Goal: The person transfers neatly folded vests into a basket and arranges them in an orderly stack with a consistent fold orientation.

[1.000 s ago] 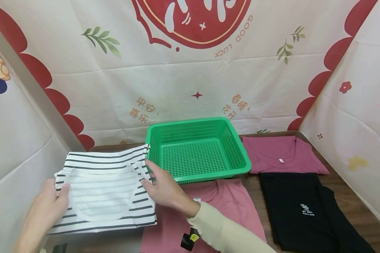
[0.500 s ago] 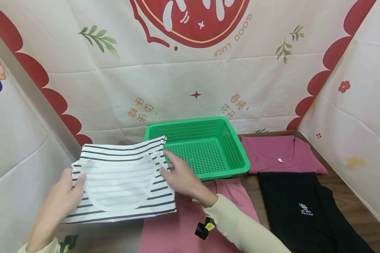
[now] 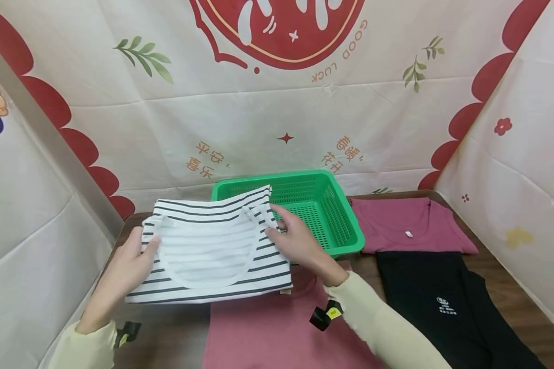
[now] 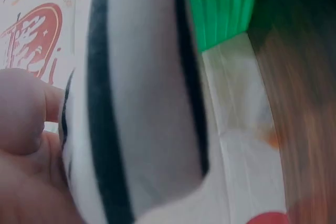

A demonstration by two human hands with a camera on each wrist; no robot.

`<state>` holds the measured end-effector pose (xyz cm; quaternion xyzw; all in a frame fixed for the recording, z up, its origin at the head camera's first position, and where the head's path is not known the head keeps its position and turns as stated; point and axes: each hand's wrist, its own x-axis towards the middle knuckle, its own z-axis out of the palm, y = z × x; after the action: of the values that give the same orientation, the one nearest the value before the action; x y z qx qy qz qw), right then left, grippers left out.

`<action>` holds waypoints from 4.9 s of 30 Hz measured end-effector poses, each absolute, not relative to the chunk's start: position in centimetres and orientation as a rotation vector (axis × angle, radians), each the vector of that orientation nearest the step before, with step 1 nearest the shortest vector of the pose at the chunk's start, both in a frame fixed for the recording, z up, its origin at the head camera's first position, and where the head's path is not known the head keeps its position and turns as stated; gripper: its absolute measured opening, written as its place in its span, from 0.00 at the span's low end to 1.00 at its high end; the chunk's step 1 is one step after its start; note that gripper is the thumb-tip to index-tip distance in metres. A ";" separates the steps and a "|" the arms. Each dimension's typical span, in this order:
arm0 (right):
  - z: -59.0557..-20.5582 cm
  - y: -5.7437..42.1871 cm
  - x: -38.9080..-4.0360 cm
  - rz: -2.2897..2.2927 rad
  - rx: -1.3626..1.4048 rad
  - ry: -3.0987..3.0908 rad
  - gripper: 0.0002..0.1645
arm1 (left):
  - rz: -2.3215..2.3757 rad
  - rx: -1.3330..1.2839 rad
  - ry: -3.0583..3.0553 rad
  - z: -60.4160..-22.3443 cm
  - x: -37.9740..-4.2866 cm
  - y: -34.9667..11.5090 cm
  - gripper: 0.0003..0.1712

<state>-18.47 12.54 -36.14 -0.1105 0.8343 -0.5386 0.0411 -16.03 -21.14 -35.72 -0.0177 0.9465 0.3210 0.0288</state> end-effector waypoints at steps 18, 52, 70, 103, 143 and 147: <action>-35.6 18.3 -20.9 -1.693 -0.183 2.519 0.35 | 1.282 0.024 2.730 -36.2 -20.3 -15.8 0.33; -35.1 23.0 -25.0 -1.408 -0.006 2.792 0.31 | 1.439 0.223 2.508 -37.1 -25.6 -11.4 0.28; -36.2 24.4 -26.5 -1.313 -0.072 2.822 0.29 | 1.422 0.217 2.436 -38.2 -26.7 -10.4 0.30; -38.7 25.3 -28.3 -1.034 -0.144 2.945 0.31 | 1.345 0.334 2.581 -39.7 -27.7 -10.0 0.24; -38.7 24.1 -27.9 -0.610 -0.364 2.913 0.29 | 0.670 0.284 2.749 -38.6 -27.5 -6.9 0.09; -38.8 24.0 -28.0 -0.563 -0.359 2.920 0.29 | 0.649 0.297 2.750 -38.7 -27.5 -6.7 0.07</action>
<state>-27.95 23.99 -38.79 -0.1197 0.9722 -0.1876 0.0729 -27.48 -6.72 -38.67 0.1032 0.9571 0.2257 0.1498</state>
